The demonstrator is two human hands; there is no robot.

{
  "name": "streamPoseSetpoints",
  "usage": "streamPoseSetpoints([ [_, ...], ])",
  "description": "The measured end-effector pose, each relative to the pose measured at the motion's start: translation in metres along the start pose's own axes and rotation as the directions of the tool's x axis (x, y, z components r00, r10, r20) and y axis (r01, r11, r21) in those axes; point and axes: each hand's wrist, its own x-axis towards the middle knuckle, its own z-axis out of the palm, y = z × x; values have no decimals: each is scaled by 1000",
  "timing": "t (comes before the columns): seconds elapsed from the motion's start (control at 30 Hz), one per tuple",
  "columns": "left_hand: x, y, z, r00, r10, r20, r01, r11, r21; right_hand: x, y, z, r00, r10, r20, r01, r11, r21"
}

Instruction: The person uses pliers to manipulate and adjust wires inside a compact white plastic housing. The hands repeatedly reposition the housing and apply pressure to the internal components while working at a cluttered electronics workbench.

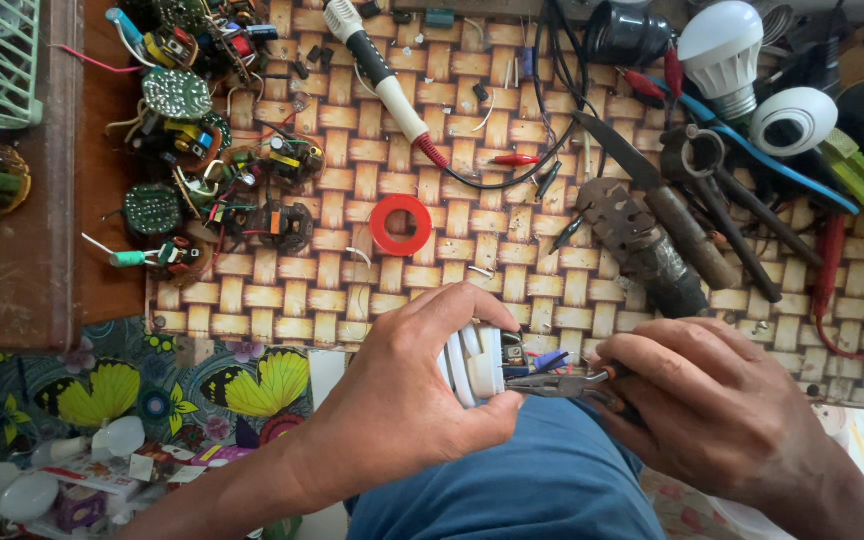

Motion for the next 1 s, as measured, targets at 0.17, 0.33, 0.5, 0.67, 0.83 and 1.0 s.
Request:
streamPoseSetpoints([
  [0.17,1,-5,0,999,46,-1,-46,998,34,-4,3,2,999,-6,35,7,999,-34],
  [0.33,3,-4,-2,1000,29,11,-30,999,24,-16,5,5,999,3,51,4,991,-135],
  [0.5,2,-5,0,999,-48,-13,48,998,33,-18,9,-2,999,11,36,-7,995,-101],
  [0.67,0,-3,-1,998,42,-39,-40,999,34,-4,3,-2,999,19,39,-17,998,-55],
  [0.83,-2,-3,4,992,113,-59,-110,992,55,-1,-1,-1,998,38,52,-36,999,-36],
  [1.0,-3,-1,5,985,155,-75,-148,985,92,-1,-2,0,999,27,35,-25,998,-60],
])
